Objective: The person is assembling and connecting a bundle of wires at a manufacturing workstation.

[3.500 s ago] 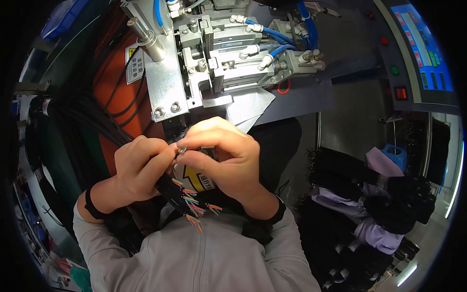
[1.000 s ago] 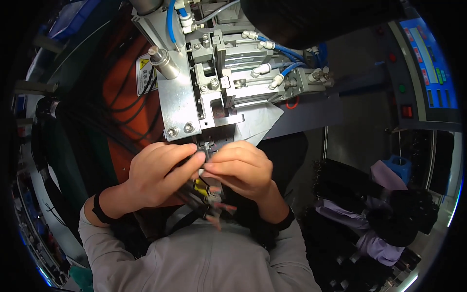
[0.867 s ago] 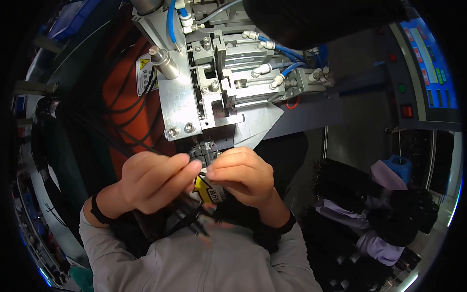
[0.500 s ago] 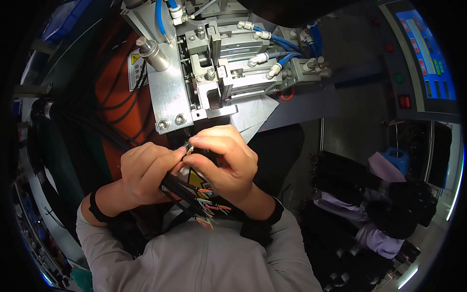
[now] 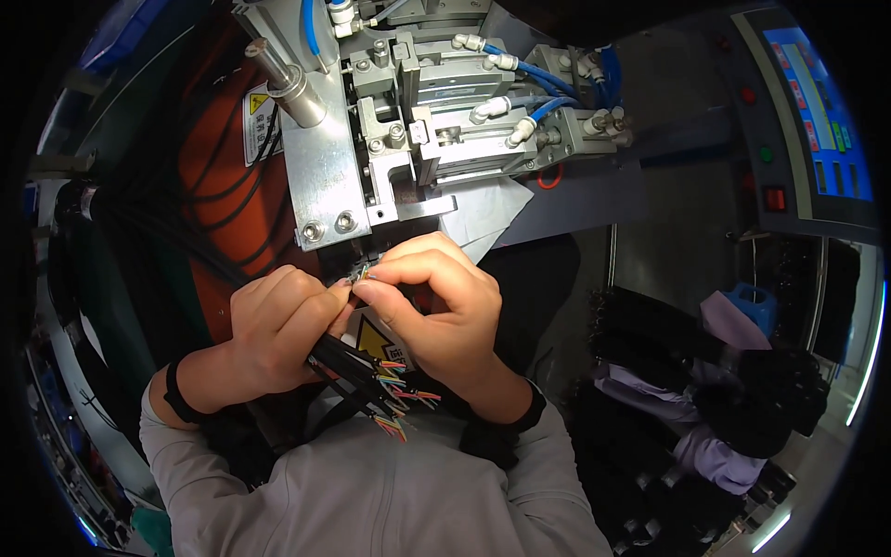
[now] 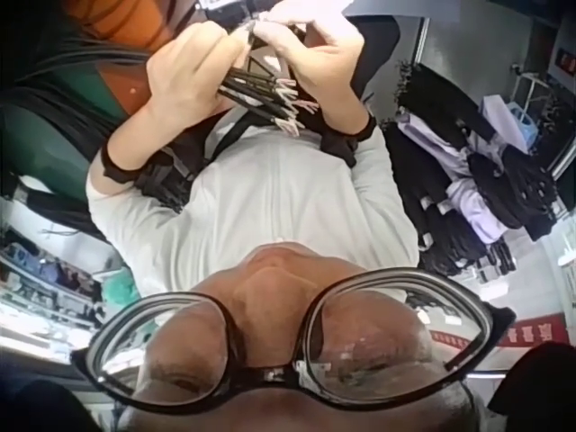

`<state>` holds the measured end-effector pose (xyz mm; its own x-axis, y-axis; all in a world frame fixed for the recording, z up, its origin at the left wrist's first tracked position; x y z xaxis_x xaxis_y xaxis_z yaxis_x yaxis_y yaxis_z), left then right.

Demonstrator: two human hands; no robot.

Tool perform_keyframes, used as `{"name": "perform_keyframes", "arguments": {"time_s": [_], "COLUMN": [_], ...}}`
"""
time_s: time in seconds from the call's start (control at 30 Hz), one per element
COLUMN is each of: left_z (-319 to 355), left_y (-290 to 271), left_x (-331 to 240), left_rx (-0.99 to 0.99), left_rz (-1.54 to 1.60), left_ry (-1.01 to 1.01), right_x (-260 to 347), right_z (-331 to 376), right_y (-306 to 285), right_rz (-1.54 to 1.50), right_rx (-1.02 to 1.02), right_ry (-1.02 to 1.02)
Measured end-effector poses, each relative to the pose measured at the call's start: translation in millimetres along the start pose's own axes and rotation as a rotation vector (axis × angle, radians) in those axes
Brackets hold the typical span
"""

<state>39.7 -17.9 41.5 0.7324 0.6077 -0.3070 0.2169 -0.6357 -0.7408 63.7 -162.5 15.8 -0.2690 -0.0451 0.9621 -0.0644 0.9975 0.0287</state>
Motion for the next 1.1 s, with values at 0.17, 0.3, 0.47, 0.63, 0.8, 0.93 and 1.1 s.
{"name": "perform_keyframes", "arguments": {"time_s": [0.17, 0.3, 0.47, 0.63, 0.8, 0.93, 1.1], "left_z": [-3.1, -4.7, -3.7, -3.0, 1.7, 1.3, -0.5], "left_y": [-1.9, -3.8, -1.2, 0.9, 4.9, 5.2, 1.6], "left_x": [-3.7, -9.2, -8.9, -4.3, 2.5, 4.1, -1.9], "left_rx": [-0.037, 0.048, 0.078, 0.052, 0.045, -0.008, 0.044], "left_rz": [-0.109, -0.174, -0.163, -0.029, 0.045, 0.100, -0.009], "left_ry": [0.059, 0.141, 0.163, 0.084, 0.026, -0.082, 0.043], "right_x": [8.8, 33.8, 20.7, 15.0, 17.2, 17.8, 18.0], "right_z": [-0.3, -4.9, -10.1, -3.4, -9.2, -7.7, -9.0], "right_y": [-1.5, 0.8, -4.0, -2.9, -7.0, -1.3, -4.3], "right_rz": [0.169, 0.498, 0.304, 0.250, 0.194, 0.164, 0.170], "right_rx": [0.039, 0.077, 0.266, 0.115, 0.250, 0.193, 0.145], "right_ry": [-0.134, -0.429, -0.126, -0.246, -0.245, -0.335, -0.215]}}
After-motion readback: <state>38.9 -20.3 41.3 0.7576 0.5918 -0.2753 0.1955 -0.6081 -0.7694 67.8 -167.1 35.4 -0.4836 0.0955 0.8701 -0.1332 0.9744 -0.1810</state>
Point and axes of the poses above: each hand's wrist, its own z-axis away from the middle knuckle, its own y-axis out of the palm, x = y × z, the point moved 6 cm from there along -z, towards the middle knuckle, and after that the axes turned 2 degrees about -z, right-handed, at the moved point
